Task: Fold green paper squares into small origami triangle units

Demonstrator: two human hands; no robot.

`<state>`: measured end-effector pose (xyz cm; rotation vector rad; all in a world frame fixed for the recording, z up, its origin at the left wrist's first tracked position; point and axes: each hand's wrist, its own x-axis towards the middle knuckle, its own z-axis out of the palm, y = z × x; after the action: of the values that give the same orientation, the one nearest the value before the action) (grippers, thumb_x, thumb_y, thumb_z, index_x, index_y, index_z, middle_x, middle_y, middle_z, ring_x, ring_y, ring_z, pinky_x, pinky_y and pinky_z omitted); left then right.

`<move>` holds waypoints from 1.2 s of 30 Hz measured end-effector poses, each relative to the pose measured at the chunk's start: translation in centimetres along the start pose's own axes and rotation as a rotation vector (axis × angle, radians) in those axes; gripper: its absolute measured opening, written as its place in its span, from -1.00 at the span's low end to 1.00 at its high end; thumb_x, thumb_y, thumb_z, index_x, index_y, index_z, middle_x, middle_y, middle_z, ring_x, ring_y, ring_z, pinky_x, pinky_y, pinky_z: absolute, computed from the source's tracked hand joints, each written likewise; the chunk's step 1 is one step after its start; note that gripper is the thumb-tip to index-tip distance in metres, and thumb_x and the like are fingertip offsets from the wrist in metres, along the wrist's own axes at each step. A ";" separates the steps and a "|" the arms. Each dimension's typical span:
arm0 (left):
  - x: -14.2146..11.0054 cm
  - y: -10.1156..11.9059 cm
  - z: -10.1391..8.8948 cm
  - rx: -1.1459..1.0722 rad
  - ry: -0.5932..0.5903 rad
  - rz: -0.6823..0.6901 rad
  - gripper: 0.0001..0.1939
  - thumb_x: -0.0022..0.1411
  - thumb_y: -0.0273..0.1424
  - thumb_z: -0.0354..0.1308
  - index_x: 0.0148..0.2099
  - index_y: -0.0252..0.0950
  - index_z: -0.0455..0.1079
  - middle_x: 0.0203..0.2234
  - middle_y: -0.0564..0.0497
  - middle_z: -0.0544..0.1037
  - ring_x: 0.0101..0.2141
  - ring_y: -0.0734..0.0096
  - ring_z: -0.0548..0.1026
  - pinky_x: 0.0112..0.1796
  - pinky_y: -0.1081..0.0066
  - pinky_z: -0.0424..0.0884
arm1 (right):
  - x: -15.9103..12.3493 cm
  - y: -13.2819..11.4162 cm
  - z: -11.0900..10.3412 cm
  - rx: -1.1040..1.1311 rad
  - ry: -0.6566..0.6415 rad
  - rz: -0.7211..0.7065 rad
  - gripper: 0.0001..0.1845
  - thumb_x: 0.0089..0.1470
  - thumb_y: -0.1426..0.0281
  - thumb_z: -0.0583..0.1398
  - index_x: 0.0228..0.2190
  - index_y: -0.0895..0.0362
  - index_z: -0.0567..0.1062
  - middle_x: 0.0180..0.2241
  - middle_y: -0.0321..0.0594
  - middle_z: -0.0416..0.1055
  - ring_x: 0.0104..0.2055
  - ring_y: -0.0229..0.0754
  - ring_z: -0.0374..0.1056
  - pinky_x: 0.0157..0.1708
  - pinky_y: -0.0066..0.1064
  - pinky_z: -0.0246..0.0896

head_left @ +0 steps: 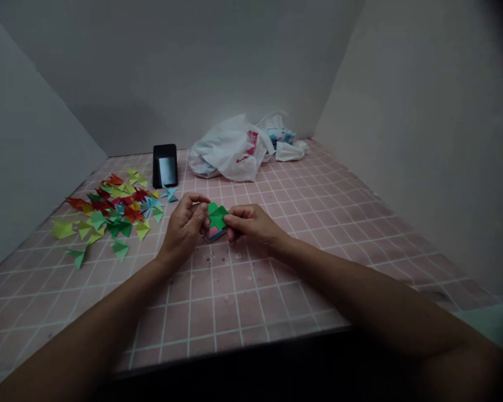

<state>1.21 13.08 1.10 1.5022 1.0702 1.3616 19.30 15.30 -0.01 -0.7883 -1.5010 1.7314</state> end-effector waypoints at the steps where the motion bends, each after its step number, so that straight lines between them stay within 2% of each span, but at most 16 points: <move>1: 0.0 0.0 -0.1 -0.004 0.011 0.004 -0.71 0.33 -0.13 0.19 -0.15 -0.25 0.33 -0.65 0.20 0.36 -0.63 0.53 0.32 -0.57 0.53 0.27 | 0.0 0.0 0.0 -0.023 0.032 -0.028 -0.70 0.17 0.29 0.24 -0.54 0.17 0.46 -0.62 -0.31 0.44 -0.58 -0.34 0.34 -0.51 -0.51 0.24; 3: 0.0 0.1 -0.1 0.002 0.009 -0.020 -0.67 0.29 -0.09 0.23 -0.20 -0.27 0.37 -0.62 0.17 0.39 -0.61 0.52 0.34 -0.54 0.51 0.30 | 0.1 0.1 0.1 -0.059 0.090 -0.089 -0.68 0.18 0.27 0.22 -0.55 0.16 0.46 -0.62 -0.31 0.42 -0.58 -0.34 0.31 -0.50 -0.50 0.22; 6: -0.2 0.2 0.2 0.015 -0.029 -0.094 -0.66 0.13 -0.15 0.38 -0.29 -0.30 0.42 -0.55 0.12 0.45 -0.57 0.51 0.38 -0.53 0.48 0.31 | 0.0 0.1 0.4 -0.128 0.120 -0.179 -0.67 0.18 0.25 0.22 -0.56 0.15 0.46 -0.63 -0.33 0.38 -0.56 -0.34 0.28 -0.49 -0.49 0.20; 9: -0.5 0.2 0.4 0.016 -0.030 -0.102 -0.72 0.13 -0.22 0.38 -0.37 -0.30 0.43 -0.57 0.10 0.46 -0.56 0.51 0.37 -0.51 0.48 0.29 | -0.2 0.1 0.7 -0.186 0.130 -0.240 -0.68 0.16 0.23 0.23 -0.54 0.14 0.46 -0.61 -0.35 0.37 -0.54 -0.33 0.29 -0.48 -0.48 0.21; 13: -0.5 0.1 0.3 0.008 -0.012 -0.099 -0.74 0.17 -0.25 0.35 -0.41 -0.30 0.42 -0.59 0.10 0.45 -0.54 0.51 0.37 -0.47 0.49 0.29 | -0.2 -0.1 0.7 -0.148 0.200 -0.259 -0.73 0.13 0.20 0.25 -0.46 0.13 0.46 -0.56 -0.35 0.38 -0.53 -0.33 0.30 -0.48 -0.47 0.26; 17: -0.5 -0.2 0.4 -0.094 -0.020 -0.175 -0.74 0.12 -0.28 0.38 -0.41 -0.30 0.40 -0.57 0.13 0.42 -0.53 0.54 0.35 -0.45 0.51 0.29 | 0.0 -0.3 0.4 -0.130 0.259 -0.296 -0.76 0.16 0.22 0.21 -0.42 0.13 0.42 -0.51 -0.35 0.36 -0.53 -0.34 0.30 -0.48 -0.46 0.26; 21: -0.5 -0.5 0.7 -0.215 0.051 -0.220 -0.79 0.08 -0.31 0.40 -0.34 -0.28 0.45 -0.53 0.14 0.43 -0.54 0.58 0.34 -0.47 0.52 0.29 | 0.0 -0.1 0.4 -0.154 0.191 -0.252 -0.75 0.15 0.20 0.23 -0.39 0.11 0.38 -0.47 -0.35 0.35 -0.50 -0.32 0.29 -0.47 -0.45 0.23; 25: -0.6 -0.7 0.8 -0.247 0.018 -0.273 -0.77 0.07 -0.30 0.41 -0.30 -0.28 0.47 -0.51 0.11 0.47 -0.52 0.54 0.39 -0.45 0.49 0.34 | 0.1 0.1 0.5 -0.282 0.194 -0.229 -0.83 0.07 0.32 0.24 -0.44 0.10 0.35 -0.45 -0.32 0.33 -0.42 -0.28 0.26 -0.43 -0.44 0.18; 31: -0.5 -0.7 0.4 -0.146 0.062 -0.185 -0.79 0.13 -0.28 0.39 -0.29 -0.30 0.51 -0.49 0.12 0.48 -0.49 0.56 0.41 -0.42 0.52 0.36 | 0.0 -0.2 0.1 -0.502 0.205 -0.291 -0.88 0.08 0.42 0.17 -0.46 0.10 0.32 -0.48 -0.34 0.26 -0.42 -0.27 0.19 -0.42 -0.42 0.10; 33: -0.3 -0.7 0.3 -0.122 0.084 -0.131 -0.80 0.12 -0.31 0.39 -0.30 -0.31 0.49 -0.52 0.13 0.47 -0.50 0.56 0.40 -0.42 0.53 0.36 | -0.1 -0.3 0.2 -0.478 0.234 -0.341 -0.91 0.10 0.42 0.18 -0.40 0.09 0.32 -0.44 -0.35 0.27 -0.40 -0.27 0.20 -0.40 -0.42 0.13; 36: -0.3 -0.5 0.5 -0.139 0.099 -0.100 -0.78 0.11 -0.32 0.40 -0.27 -0.29 0.46 -0.49 0.13 0.50 -0.51 0.53 0.45 -0.43 0.51 0.41 | -0.1 -0.4 0.4 -0.425 0.286 -0.398 -0.84 0.10 0.37 0.23 -0.35 0.07 0.30 -0.38 -0.34 0.28 -0.38 -0.27 0.23 -0.38 -0.41 0.18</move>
<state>1.63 12.93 0.54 1.2760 1.0745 1.4213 19.11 15.00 0.41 -0.8356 -1.7046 0.9790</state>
